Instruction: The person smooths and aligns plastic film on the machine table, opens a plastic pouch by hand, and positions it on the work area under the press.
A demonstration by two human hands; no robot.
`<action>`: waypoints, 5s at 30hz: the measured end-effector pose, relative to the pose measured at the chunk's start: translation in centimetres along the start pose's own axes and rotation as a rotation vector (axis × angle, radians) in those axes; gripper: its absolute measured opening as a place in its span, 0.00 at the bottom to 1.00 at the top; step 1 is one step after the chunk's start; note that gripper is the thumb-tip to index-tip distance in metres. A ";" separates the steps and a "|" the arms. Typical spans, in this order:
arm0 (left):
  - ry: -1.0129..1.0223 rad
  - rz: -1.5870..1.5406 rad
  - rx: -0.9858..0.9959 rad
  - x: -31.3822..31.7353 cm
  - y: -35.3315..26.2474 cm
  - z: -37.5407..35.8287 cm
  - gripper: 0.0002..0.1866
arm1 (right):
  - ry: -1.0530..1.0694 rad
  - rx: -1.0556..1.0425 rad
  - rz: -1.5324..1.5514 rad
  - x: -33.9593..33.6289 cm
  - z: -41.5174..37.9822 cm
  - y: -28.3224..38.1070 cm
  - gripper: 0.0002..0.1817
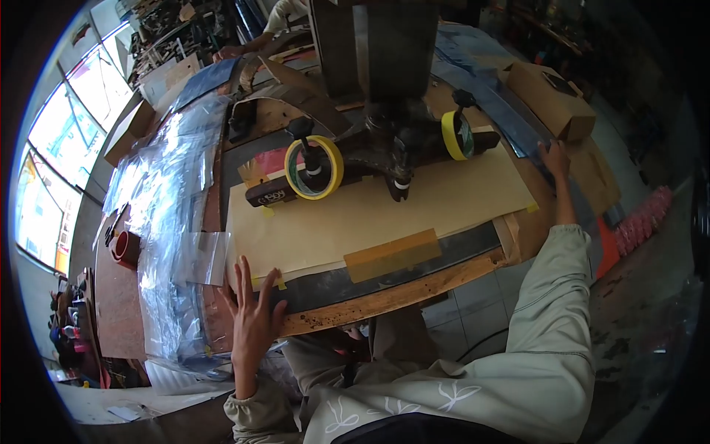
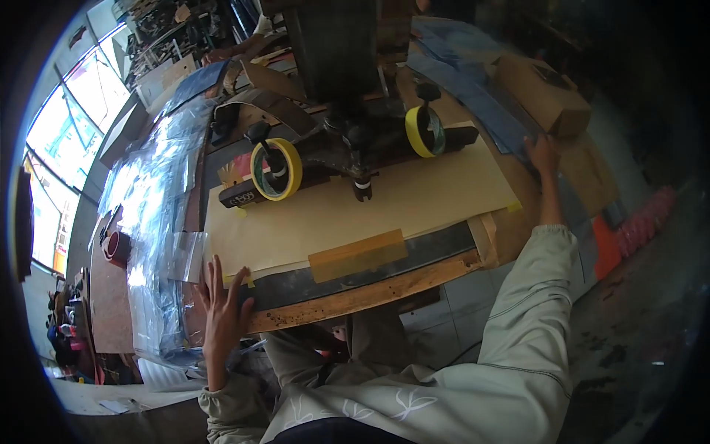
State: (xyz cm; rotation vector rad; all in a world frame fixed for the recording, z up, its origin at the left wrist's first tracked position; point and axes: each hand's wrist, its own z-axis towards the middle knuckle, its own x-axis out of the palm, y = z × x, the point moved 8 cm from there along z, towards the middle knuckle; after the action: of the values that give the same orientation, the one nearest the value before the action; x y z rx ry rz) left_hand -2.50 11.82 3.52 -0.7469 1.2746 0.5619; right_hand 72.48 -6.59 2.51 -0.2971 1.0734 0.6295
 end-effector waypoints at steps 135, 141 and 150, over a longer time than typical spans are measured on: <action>-0.162 -0.039 -0.065 0.2 0.2 -0.3 0.26 | 0.465 0.139 0.114 -3.4 -5.2 -12.0 0.34; -0.327 0.035 0.045 -0.4 -3.6 0.2 0.26 | 0.265 -0.010 -0.059 -4.1 -4.3 -12.9 0.35; -0.132 -0.605 0.902 2.7 -30.8 5.4 0.24 | 0.409 0.071 0.443 -8.5 0.0 -10.6 0.23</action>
State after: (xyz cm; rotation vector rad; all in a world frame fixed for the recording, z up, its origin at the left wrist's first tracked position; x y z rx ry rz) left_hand 24.31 -4.01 7.17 -0.2818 0.9609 -0.4445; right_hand 76.21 -17.76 9.27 -0.1252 1.5725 0.9483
